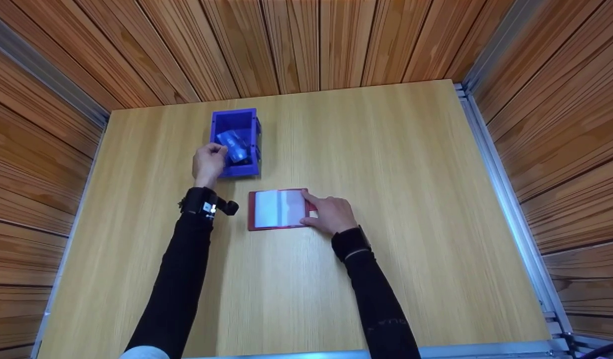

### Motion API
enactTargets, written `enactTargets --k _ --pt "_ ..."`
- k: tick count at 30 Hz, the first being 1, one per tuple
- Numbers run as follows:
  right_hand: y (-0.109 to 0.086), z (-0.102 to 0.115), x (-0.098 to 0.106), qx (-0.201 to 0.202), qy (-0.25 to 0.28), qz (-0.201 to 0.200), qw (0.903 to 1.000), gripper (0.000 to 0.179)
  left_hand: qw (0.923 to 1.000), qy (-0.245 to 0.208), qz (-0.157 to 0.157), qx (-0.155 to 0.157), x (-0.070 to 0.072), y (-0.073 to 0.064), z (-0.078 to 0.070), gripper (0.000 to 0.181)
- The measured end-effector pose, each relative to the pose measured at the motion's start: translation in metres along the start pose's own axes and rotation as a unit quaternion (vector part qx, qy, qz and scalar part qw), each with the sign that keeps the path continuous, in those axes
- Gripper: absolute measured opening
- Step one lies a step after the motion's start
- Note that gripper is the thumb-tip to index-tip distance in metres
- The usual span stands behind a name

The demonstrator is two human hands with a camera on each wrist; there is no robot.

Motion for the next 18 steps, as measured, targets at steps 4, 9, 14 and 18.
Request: enactTargets --k 4,9,14,18 --pt "0.000 0.001 0.000 0.003 -0.004 -0.003 1.0000 0.081 0.9996 0.025 -0.001 0.012 -0.004 0.001 0.001 0.020" --pt "0.000 0.001 0.001 -0.001 -0.003 -0.004 1.0000 0.081 0.9990 0.043 -0.008 0.008 -0.009 0.002 -0.001 0.019" --pt "0.000 0.000 -0.001 -0.002 0.002 -0.006 1.0000 0.082 0.9968 0.077 -0.020 -0.005 -0.017 0.002 0.000 0.021" --pt "0.000 0.000 -0.001 -0.003 0.004 -0.008 1.0000 0.082 0.9949 0.099 -0.020 -0.003 -0.022 0.001 0.004 0.022"
Point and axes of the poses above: each hand's wrist, its own y-axis towards the middle knuckle, its own x-axis out of the back of the hand, z = x × y, the point moved 4 cm from there along y, towards the middle knuckle, and after that the axes turned 3 degrees about y, right-handed, at the moved point
